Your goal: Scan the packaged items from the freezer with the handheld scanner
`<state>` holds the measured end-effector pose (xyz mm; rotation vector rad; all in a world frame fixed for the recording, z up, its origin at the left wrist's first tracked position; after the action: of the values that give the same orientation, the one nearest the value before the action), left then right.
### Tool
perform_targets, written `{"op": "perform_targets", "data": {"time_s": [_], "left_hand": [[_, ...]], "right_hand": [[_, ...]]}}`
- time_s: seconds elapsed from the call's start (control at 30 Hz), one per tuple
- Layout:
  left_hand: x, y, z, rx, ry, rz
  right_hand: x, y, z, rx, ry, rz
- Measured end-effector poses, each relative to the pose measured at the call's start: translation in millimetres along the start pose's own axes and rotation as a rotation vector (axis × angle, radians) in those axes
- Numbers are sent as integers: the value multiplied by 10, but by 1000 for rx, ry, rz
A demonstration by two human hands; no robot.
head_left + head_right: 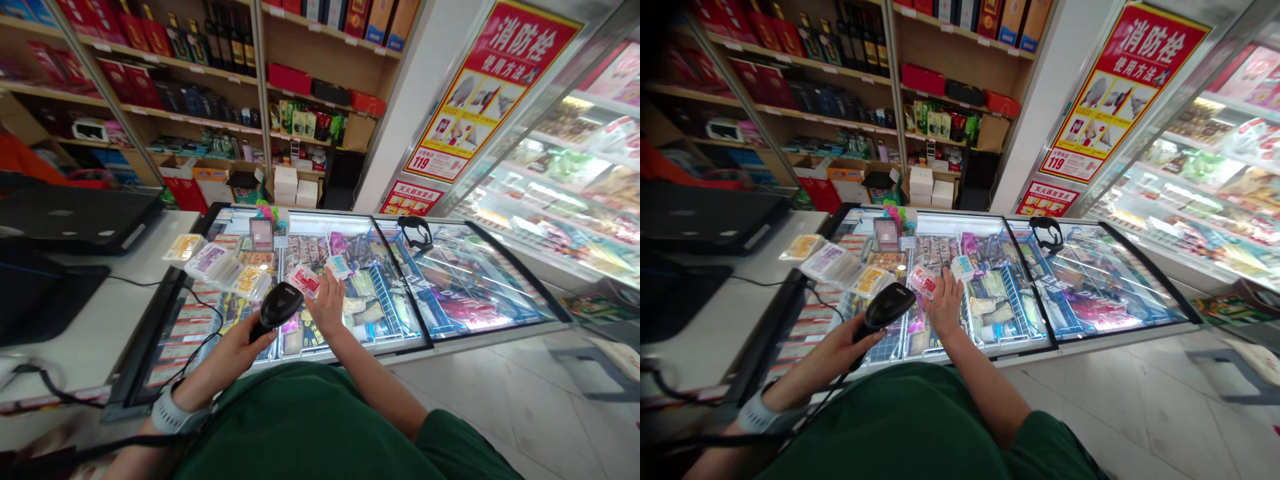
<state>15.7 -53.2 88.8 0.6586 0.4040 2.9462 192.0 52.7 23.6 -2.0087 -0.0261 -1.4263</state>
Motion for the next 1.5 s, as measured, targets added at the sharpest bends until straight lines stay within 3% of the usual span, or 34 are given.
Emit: {"op": "perform_targets", "data": {"time_s": [0.57, 1.5], "left_hand": [[-16, 11, 50, 33, 56, 7], [-37, -47, 13, 23, 15, -8]], "right_hand": [[-20, 2, 1, -11, 27, -96], [4, 26, -14, 15, -12, -31]]}}
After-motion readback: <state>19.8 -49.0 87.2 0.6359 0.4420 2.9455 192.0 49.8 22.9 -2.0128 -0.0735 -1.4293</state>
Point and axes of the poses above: each hand's wrist, its own y-axis away from the middle knuckle, its own x-axis out of the back of the hand, z = x × y, the point moved 5 cm from there along -y, towards the middle knuckle, and after that the axes turned 6 degrees about x, right-handed, at the moved point
